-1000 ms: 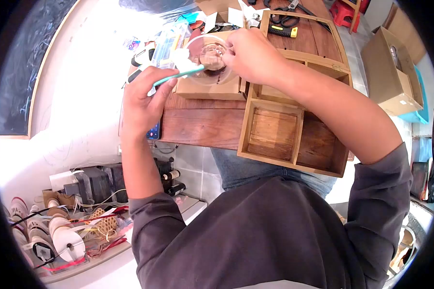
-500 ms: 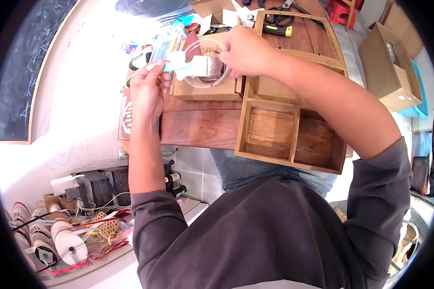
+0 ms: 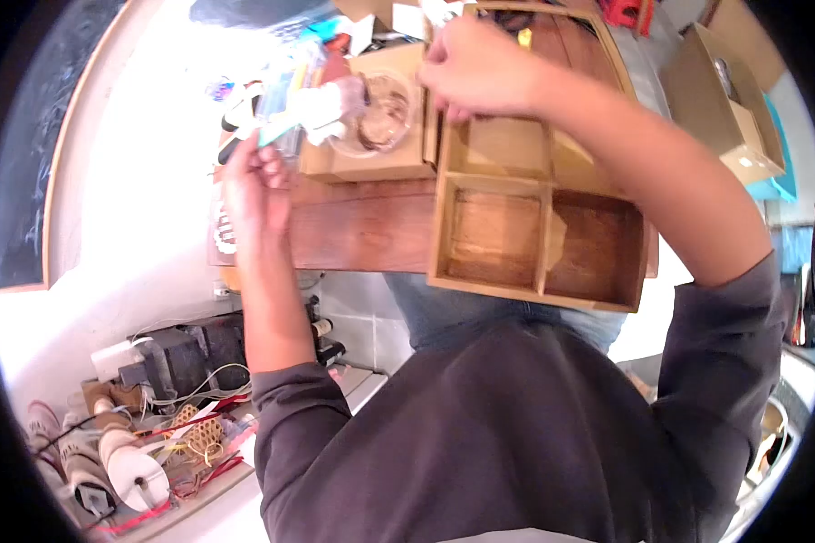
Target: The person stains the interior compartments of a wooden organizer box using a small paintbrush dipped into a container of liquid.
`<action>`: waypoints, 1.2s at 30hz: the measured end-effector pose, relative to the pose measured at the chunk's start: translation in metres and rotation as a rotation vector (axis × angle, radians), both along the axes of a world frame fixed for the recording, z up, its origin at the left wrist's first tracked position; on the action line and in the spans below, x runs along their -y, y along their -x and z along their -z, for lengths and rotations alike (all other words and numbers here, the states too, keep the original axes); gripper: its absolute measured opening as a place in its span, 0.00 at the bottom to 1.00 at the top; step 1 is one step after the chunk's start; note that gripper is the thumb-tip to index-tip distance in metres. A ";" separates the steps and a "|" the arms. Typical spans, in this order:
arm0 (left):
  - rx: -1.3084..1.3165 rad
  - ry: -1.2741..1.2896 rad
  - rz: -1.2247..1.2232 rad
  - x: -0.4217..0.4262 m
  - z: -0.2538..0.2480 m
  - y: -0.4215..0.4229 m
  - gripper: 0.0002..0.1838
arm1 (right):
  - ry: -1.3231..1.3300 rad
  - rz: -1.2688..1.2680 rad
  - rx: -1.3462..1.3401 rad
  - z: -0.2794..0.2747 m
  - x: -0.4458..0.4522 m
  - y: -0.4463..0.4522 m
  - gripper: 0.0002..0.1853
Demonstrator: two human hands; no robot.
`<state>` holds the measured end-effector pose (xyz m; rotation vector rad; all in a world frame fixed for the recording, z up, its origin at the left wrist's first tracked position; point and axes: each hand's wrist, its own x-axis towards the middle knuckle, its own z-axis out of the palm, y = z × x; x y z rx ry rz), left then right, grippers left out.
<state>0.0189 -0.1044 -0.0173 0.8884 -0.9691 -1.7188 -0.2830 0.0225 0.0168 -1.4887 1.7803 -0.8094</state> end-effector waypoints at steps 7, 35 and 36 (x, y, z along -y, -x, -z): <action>0.055 0.345 0.191 -0.084 -0.045 0.005 0.17 | 0.526 0.248 -0.280 -0.029 -0.147 0.049 0.16; 1.298 1.354 0.402 -0.192 -0.041 0.102 0.05 | 0.753 0.516 0.259 0.146 -0.250 0.017 0.41; 1.278 1.368 0.418 -0.190 -0.037 0.103 0.06 | 0.765 0.513 0.271 0.143 -0.249 0.015 0.40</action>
